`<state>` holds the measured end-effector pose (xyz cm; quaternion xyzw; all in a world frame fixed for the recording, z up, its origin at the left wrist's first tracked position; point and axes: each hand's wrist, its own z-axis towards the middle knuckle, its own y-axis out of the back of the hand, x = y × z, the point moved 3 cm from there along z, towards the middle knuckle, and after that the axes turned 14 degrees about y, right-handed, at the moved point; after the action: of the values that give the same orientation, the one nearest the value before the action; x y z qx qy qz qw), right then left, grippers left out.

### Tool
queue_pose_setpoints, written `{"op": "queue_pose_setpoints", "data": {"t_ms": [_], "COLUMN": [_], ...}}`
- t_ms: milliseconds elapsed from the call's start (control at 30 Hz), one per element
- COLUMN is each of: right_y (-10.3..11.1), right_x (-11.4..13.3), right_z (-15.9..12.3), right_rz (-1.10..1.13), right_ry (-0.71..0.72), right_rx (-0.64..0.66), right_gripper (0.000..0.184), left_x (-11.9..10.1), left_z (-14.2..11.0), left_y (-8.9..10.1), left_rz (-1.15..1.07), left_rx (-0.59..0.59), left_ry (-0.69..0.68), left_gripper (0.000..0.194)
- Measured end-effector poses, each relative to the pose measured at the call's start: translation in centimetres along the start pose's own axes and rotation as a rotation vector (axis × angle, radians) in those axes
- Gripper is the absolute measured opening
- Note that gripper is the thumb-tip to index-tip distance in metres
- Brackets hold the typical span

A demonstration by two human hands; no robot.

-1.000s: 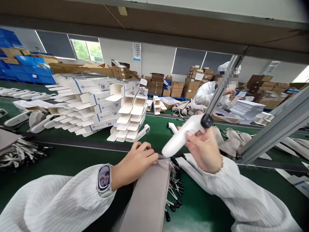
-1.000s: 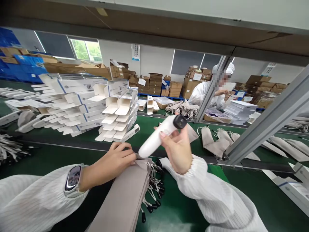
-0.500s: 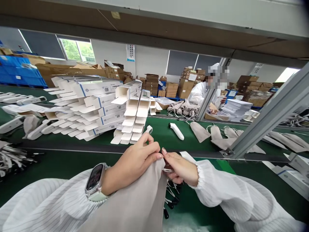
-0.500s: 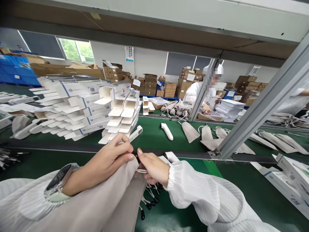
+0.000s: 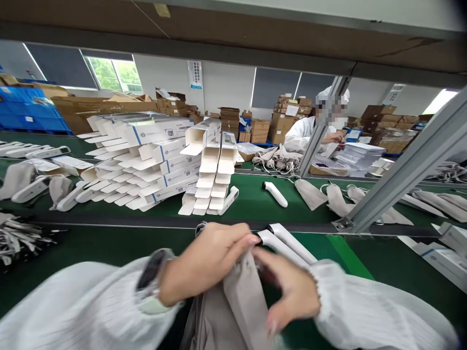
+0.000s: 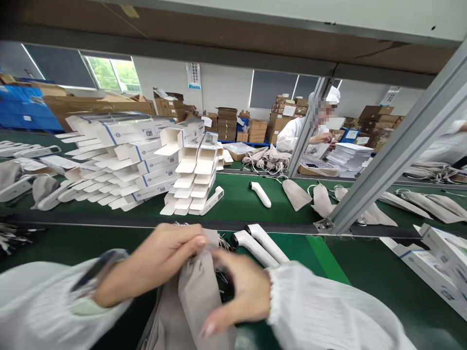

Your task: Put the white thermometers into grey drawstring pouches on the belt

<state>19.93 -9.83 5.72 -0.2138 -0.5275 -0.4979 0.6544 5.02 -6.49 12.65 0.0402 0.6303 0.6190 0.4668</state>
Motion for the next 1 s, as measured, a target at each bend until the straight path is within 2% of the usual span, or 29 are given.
{"op": "queue_pose_setpoints", "data": {"t_ms": [67,100,133,167,233,300,367,400,467,500,567,633,667,700,800,900,1000], "right_y": [-2.7,-2.8,-2.1,-0.6,3.7,8.1,10.8,11.3,11.6,11.7,12.7,14.8,16.0,17.4,19.3,19.6,20.3], "right_x": [0.4,0.7,1.1,1.5,2.4,2.7,1.9,1.1,-0.5,-1.1,-2.0,-3.2,-4.2,-5.3,-9.5,-12.8,-13.2], "right_z": [1.0,1.4,1.6,1.5,0.7,-1.0,-2.9,-3.7,-5.0,-5.1,-4.0,-1.4,0.2,1.7,5.3,6.0,4.2], "right_rz": [0.138,0.16,0.118,0.001,-0.447,-1.004,-1.303,-1.324,-1.182,-1.072,-0.862,-0.801,-0.854,-1.0,-1.148,-1.164,-1.15], "right_ry": [0.06,0.071,0.065,0.035,-0.103,-0.324,-0.518,-0.574,-0.581,-0.544,-0.459,-0.459,-0.504,-0.592,-0.687,-0.706,-0.695], "right_rx": [0.002,-0.045,-0.104,-0.152,-0.189,-0.142,-0.012,0.08,0.246,0.273,0.243,0.153,0.133,0.004,-0.194,-0.326,-0.449], "right_gripper": [0.067,0.064,0.061,0.056,0.046,0.038,0.032,0.028,0.025,0.026,0.036,0.044,0.044,0.043,0.049,0.05,0.052], "left_x": [-0.9,-0.7,0.0,1.2,4.2,6.9,8.1,8.1,7.2,6.7,5.8,5.7,5.9,6.2,7.3,7.7,7.2], "left_z": [0.9,1.2,1.3,1.2,0.8,0.1,-0.6,-0.9,-1.4,-1.5,-1.5,-1.0,-0.7,-0.4,-0.2,-1.2,-2.2], "left_y": [-0.5,-0.7,-0.9,-1.1,-1.6,-2.2,-2.8,-2.9,-2.7,-2.4,-1.6,-0.8,-0.5,-0.5,-1.3,-2.4,-2.8], "left_rz": [-0.081,-0.073,-0.027,0.041,0.211,0.273,0.307,0.332,0.365,0.353,0.282,0.226,0.232,0.258,0.363,0.415,0.457], "left_rx": [-0.009,0.002,0.012,0.02,0.032,0.061,0.046,0.025,0.021,0.051,0.148,0.236,0.26,0.268,0.211,0.119,0.029], "left_ry": [-0.048,-0.061,-0.06,-0.044,0.037,0.12,0.136,0.117,0.059,0.037,0.028,0.065,0.088,0.108,0.115,0.063,0.033], "left_gripper": [0.031,0.026,0.019,0.016,0.018,0.02,0.029,0.031,0.025,0.023,0.029,0.029,0.027,0.025,0.017,0.015,0.02]}}
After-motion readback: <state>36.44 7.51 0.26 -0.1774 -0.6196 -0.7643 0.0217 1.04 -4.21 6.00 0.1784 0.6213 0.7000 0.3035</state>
